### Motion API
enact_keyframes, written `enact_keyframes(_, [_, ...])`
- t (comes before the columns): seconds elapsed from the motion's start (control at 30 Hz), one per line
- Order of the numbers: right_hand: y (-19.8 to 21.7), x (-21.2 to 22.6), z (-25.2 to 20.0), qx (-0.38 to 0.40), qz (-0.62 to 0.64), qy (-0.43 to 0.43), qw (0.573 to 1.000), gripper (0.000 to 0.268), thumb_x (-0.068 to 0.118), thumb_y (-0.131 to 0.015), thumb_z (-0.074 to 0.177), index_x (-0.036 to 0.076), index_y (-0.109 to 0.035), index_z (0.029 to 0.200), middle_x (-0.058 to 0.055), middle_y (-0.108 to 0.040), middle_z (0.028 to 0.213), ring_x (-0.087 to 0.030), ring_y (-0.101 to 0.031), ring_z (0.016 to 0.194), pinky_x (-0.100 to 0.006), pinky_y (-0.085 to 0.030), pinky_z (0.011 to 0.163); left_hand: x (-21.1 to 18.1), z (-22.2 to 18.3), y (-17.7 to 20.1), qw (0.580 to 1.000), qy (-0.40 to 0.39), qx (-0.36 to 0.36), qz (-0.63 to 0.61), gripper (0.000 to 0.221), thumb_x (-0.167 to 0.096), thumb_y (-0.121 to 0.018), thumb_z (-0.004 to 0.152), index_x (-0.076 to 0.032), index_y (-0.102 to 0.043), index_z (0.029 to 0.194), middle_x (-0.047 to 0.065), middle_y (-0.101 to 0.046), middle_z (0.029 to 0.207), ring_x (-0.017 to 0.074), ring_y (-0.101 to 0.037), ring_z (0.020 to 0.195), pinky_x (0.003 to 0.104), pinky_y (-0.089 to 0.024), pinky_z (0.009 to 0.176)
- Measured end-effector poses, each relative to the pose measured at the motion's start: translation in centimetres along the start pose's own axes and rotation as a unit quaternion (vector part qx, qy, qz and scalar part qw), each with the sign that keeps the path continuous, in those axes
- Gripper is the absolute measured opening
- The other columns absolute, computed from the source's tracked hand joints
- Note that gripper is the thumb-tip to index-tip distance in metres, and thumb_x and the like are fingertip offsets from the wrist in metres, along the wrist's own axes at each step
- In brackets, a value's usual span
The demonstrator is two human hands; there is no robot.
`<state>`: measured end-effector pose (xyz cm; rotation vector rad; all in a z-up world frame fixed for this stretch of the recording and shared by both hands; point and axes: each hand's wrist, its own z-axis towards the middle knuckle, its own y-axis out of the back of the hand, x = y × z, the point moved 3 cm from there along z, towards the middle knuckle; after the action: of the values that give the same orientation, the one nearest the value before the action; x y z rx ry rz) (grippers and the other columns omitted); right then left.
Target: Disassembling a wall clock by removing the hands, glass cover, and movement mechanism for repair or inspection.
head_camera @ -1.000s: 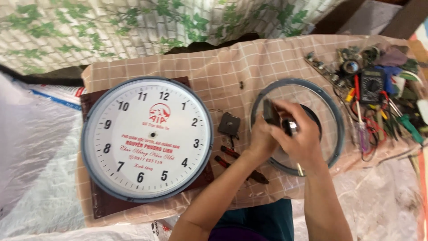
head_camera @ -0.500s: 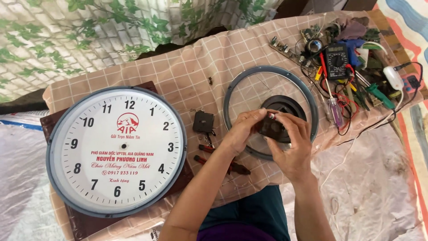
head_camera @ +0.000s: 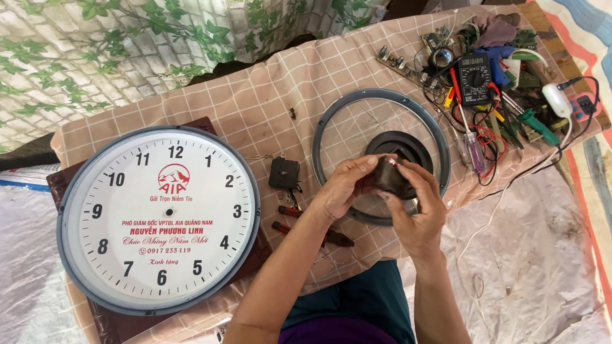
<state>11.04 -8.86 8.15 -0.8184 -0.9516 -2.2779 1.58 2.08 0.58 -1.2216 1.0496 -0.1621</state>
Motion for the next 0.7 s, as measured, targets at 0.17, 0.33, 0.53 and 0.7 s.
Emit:
enact_keyframes(0.17, [-0.2, -2.0, -1.8, -0.041, 0.156, -0.180, 0.970, 0.033, 0.015, -0.063, 0.103, -0.002, -0.063, 0.131, -0.023, -0.066, 0.124, -0.031, -0.066, 0.112, -0.045, -0.055, 0.099, 1.0, 0.4, 1.1, 0.999, -0.009, 0.008, 0.047, 0.036, -0.019, -0.071, 0.101, 0.003, -0.068, 0.129, 0.022, -0.075, 0.093, 0.0267, -0.077, 0.078, 0.035, -0.066, 0.068])
enact_keyframes(0.33, [-0.4, -3.3, -2.6, -0.082, 0.290, -0.278, 0.912, 0.033, 0.022, -0.055, 0.107, -0.001, -0.063, 0.130, -0.027, -0.068, 0.117, -0.039, -0.071, 0.103, -0.051, -0.061, 0.092, 1.4, 0.6, 1.9, 0.993, -0.012, -0.011, 0.120, 0.035, -0.018, -0.079, 0.094, 0.001, -0.072, 0.123, 0.019, -0.075, 0.084, 0.0179, -0.073, 0.065, 0.025, -0.062, 0.057])
enact_keyframes(0.53, [-0.6, -3.5, -2.9, -0.082, 0.324, -0.303, 0.893, 0.034, 0.024, -0.053, 0.107, 0.000, -0.062, 0.130, -0.028, -0.070, 0.114, -0.043, -0.073, 0.101, -0.052, -0.063, 0.088, 1.2, 0.5, 1.4, 0.990, -0.027, -0.026, 0.138, 0.029, -0.016, -0.082, 0.091, -0.001, -0.076, 0.115, 0.016, -0.075, 0.077, 0.0147, -0.070, 0.060, 0.022, -0.059, 0.052])
enact_keyframes(0.7, [-0.5, -3.7, -3.3, -0.081, 0.331, -0.324, 0.883, 0.034, 0.029, -0.054, 0.108, 0.003, -0.065, 0.127, -0.025, -0.073, 0.105, -0.041, -0.075, 0.093, -0.048, -0.063, 0.079, 1.1, 0.4, 1.2, 0.987, -0.036, -0.046, 0.149, 0.028, -0.016, -0.085, 0.087, -0.001, -0.077, 0.109, 0.014, -0.073, 0.075, 0.0131, -0.068, 0.059, 0.020, -0.055, 0.051])
